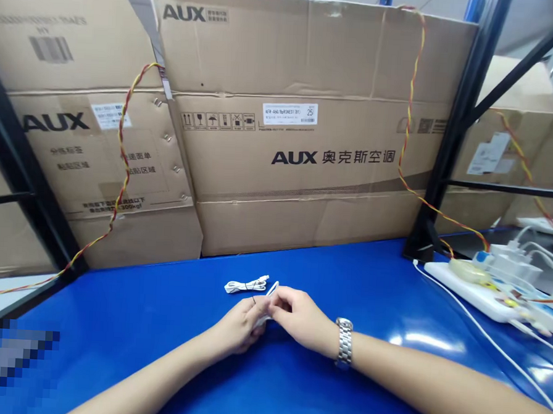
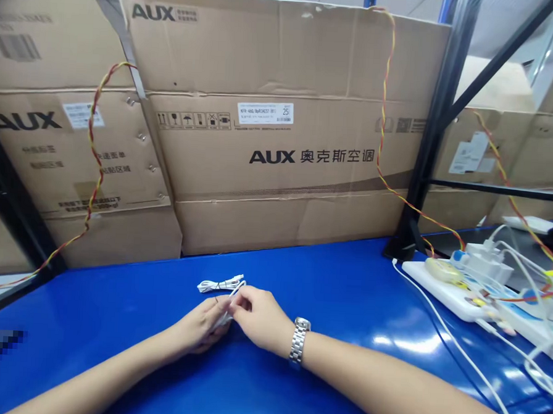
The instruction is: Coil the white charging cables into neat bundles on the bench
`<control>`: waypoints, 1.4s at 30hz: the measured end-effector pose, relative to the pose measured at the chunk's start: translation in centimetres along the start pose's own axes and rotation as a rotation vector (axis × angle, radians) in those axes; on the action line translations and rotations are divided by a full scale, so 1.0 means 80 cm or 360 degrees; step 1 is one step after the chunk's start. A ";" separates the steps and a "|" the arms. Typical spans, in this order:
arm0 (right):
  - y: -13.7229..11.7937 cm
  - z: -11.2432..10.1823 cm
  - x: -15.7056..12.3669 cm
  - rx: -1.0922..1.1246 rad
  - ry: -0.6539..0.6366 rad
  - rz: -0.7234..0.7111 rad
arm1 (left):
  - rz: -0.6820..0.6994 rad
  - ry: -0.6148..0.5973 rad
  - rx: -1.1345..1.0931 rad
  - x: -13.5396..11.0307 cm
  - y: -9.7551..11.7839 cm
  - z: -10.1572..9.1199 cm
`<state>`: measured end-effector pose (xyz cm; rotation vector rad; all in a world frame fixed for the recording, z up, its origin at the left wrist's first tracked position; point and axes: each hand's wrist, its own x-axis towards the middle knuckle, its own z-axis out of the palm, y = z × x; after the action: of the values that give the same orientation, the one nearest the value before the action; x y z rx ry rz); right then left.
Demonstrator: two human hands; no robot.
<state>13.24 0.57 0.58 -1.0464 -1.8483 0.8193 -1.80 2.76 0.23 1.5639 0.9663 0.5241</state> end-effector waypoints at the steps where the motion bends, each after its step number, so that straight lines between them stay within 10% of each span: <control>1: 0.002 0.000 0.001 -0.0007 -0.0035 0.0020 | -0.0021 0.0013 -0.0016 -0.001 0.000 0.000; 15: -0.001 0.004 -0.011 -0.0789 0.0093 -0.0498 | 0.0025 0.0264 -0.0344 -0.004 0.003 0.005; 24: 0.006 0.007 -0.004 -0.0237 0.0165 -0.0045 | 0.0210 0.0267 -0.0570 0.000 -0.007 0.003; 29: 0.027 -0.008 0.017 0.0536 -0.0160 0.0446 | 0.0244 0.0195 -0.0635 -0.001 -0.005 0.001; 35: 0.039 -0.039 0.027 0.0913 -0.0696 0.0464 | 0.0229 0.0011 -0.0481 -0.001 -0.006 0.001; 42: 0.042 -0.051 0.029 0.0936 -0.0924 0.0534 | 0.0606 -0.0001 0.0613 -0.014 -0.001 0.009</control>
<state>17.33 4.64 0.41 -0.7821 -1.7052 1.8904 -1.89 1.39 0.18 2.1163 0.8006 0.6248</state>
